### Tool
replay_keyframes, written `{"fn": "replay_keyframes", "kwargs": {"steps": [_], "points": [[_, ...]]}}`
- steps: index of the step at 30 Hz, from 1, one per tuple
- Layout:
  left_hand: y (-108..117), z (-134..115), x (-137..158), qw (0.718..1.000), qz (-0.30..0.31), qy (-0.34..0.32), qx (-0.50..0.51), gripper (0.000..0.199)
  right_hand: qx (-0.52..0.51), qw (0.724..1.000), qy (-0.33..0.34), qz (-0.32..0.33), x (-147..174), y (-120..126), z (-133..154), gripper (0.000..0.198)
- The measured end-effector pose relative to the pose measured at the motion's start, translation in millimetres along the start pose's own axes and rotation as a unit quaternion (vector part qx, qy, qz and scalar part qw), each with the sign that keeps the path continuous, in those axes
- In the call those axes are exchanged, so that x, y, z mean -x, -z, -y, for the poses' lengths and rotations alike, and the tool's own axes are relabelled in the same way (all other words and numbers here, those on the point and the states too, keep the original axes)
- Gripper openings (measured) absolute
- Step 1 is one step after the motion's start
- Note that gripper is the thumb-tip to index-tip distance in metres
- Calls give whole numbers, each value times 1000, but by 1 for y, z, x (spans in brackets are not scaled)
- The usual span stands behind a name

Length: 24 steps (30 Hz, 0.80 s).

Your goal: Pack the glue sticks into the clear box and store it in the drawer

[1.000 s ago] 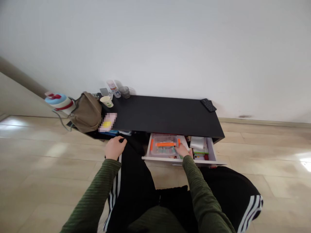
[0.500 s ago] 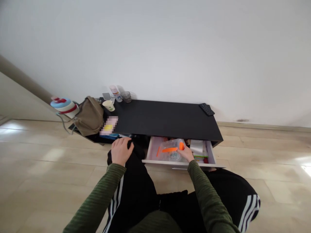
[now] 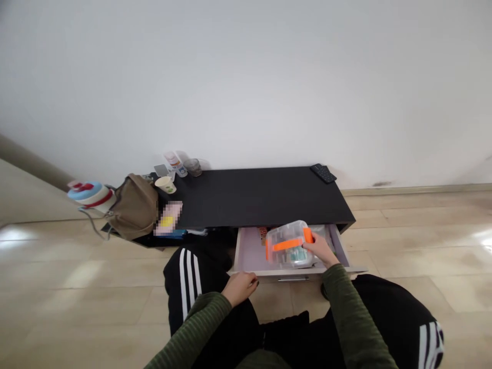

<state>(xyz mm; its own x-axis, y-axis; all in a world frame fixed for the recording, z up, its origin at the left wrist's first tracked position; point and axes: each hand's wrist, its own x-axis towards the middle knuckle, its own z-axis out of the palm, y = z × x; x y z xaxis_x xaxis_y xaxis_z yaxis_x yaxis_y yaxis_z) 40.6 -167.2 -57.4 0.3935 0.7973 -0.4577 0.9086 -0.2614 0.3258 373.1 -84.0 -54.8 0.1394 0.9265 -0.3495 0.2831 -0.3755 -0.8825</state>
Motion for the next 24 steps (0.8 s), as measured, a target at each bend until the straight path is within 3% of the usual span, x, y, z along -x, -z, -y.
{"fn": "replay_keyframes", "kwargs": {"steps": [3,9,12,18,20,22,24], "points": [[5,-6,-8,998,9,50,-24,42,-50,995,86,-24,18,26,24,42],[32,-12,-44,996,4,83,-26,39,-260,956,78,-110,39,55,64,33],[53,-11,-67,996,-18,91,-12,36,-301,942,89,-117,30,47,82,26],[113,6,-93,985,-106,127,45,34,-291,947,109,-83,-4,19,110,23],[139,17,-97,962,-159,119,185,31,-286,950,102,-67,-17,10,118,25],[164,28,-102,921,-202,105,317,32,-281,954,95,-49,-31,0,123,27],[186,37,-109,895,-237,96,366,37,-278,956,91,-25,-47,-11,127,29]]}}
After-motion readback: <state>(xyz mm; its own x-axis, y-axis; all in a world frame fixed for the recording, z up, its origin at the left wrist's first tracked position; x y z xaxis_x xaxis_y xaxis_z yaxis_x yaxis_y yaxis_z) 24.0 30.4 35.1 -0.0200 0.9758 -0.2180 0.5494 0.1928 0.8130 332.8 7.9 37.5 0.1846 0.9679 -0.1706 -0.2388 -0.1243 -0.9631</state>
